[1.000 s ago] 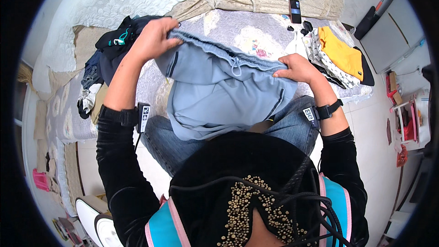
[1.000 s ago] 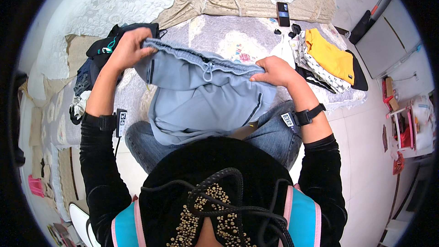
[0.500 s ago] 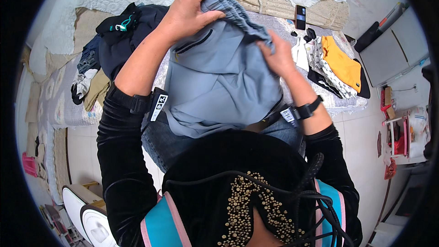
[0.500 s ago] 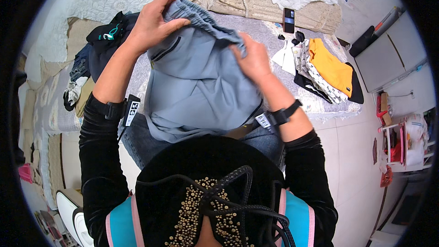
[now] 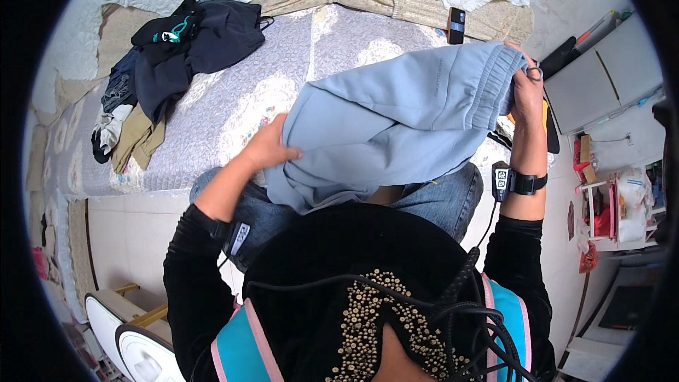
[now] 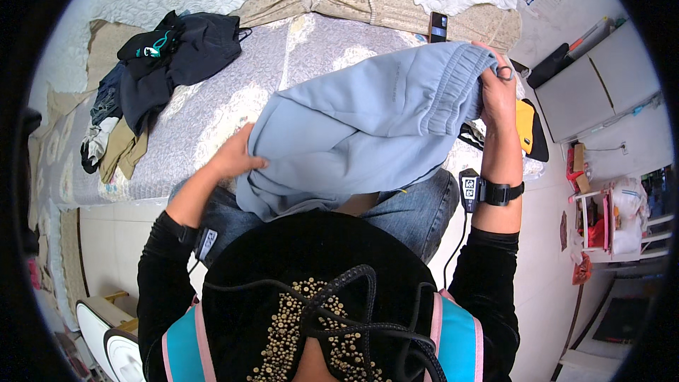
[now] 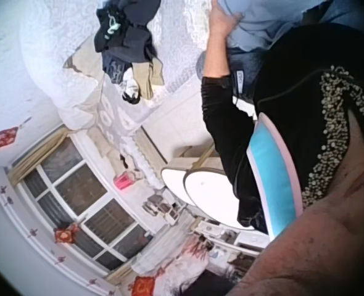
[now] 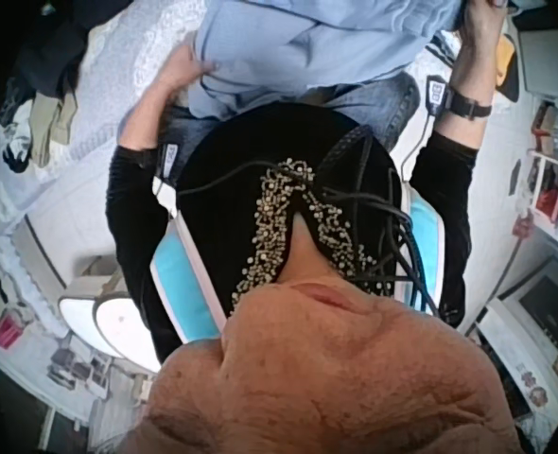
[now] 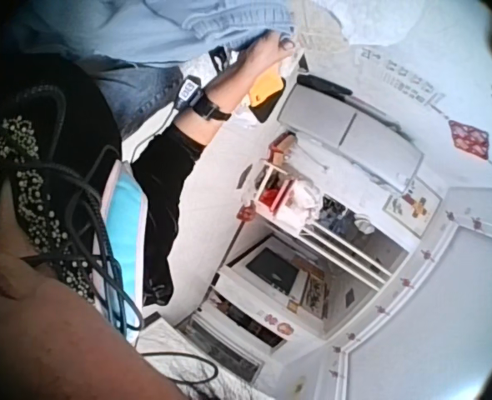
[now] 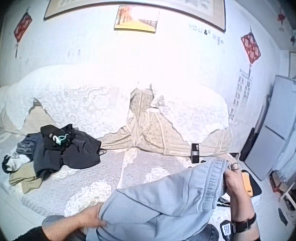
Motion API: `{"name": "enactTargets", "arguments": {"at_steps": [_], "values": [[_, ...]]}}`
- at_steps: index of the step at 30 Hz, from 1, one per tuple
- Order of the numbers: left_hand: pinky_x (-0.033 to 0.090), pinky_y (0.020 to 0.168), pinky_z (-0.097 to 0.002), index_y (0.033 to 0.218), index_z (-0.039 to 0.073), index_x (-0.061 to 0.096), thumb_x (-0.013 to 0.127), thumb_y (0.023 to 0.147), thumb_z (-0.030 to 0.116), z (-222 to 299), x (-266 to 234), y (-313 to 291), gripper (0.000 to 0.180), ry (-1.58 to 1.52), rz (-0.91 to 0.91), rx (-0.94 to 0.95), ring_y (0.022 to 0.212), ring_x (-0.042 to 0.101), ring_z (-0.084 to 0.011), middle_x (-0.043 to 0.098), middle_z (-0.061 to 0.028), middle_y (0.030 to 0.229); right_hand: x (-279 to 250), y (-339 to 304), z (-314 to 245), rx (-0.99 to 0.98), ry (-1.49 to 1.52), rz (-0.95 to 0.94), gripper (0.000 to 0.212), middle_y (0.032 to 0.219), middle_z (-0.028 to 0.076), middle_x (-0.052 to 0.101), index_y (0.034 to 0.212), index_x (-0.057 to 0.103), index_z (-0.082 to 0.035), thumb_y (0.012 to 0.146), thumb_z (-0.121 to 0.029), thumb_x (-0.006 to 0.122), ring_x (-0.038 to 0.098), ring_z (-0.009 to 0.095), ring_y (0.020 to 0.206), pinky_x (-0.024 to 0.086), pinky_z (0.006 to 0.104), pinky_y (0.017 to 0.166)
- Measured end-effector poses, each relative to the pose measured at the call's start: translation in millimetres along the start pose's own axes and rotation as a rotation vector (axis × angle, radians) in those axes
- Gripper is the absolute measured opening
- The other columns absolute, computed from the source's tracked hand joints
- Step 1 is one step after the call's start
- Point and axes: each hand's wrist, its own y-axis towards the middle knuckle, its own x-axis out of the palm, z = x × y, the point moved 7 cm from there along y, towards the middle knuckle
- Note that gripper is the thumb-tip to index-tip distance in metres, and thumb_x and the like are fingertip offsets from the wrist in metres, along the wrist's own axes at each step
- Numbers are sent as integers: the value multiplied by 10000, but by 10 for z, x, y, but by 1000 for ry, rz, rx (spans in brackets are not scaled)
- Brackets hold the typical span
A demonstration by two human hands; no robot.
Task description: The person folds a pair of black pants and then a pair of light blue sweatpants on a bed. Each garment is laid flat, folded in half lengthwise, then folded into thirds, and placed on a growing stack of folded clothes.
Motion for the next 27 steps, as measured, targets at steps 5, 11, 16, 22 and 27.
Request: {"name": "enactTargets", "arguments": {"at_steps": [5,11,16,22,27], "values": [[491,951,-427,1174,43,618,667,730,68,-246,-332,24,447,3,91,-43,1070,637,-326,672,-217,1080,16,108,51,117,89,52,295,1121,112,682,1198,639,1,920,2,541,666,203,1002,535,332,901],[502,906,-356,1269,31,608,577,809,62,638,-2727,80,462,345,795,159,1005,656,-253,691,-170,1103,243,526,-490,51,383,126,313,1205,164,643,1265,551,11,966,-57,495,667,292,1054,561,440,921],[464,1009,-326,1385,144,551,607,860,-21,1697,-3734,-582,553,857,1127,654,1212,597,-244,616,-92,1331,252,548,-556,50,687,82,341,1270,192,611,1282,538,17,1008,-181,489,637,321,1112,545,491,948],[413,1079,-325,1323,133,577,536,731,-151,1280,-3062,-299,657,976,1021,731,1283,534,-279,571,-122,1376,104,328,636,291,680,64,332,1219,176,642,1234,578,7,996,-209,493,652,299,1073,549,462,931],[533,868,-385,1070,137,617,557,827,73,131,-1097,134,258,928,285,514,1039,627,-306,619,-88,1167,-234,-267,2053,639,580,115,331,1177,163,668,1194,612,-1,986,-231,497,663,280,1041,553,438,918]]}}
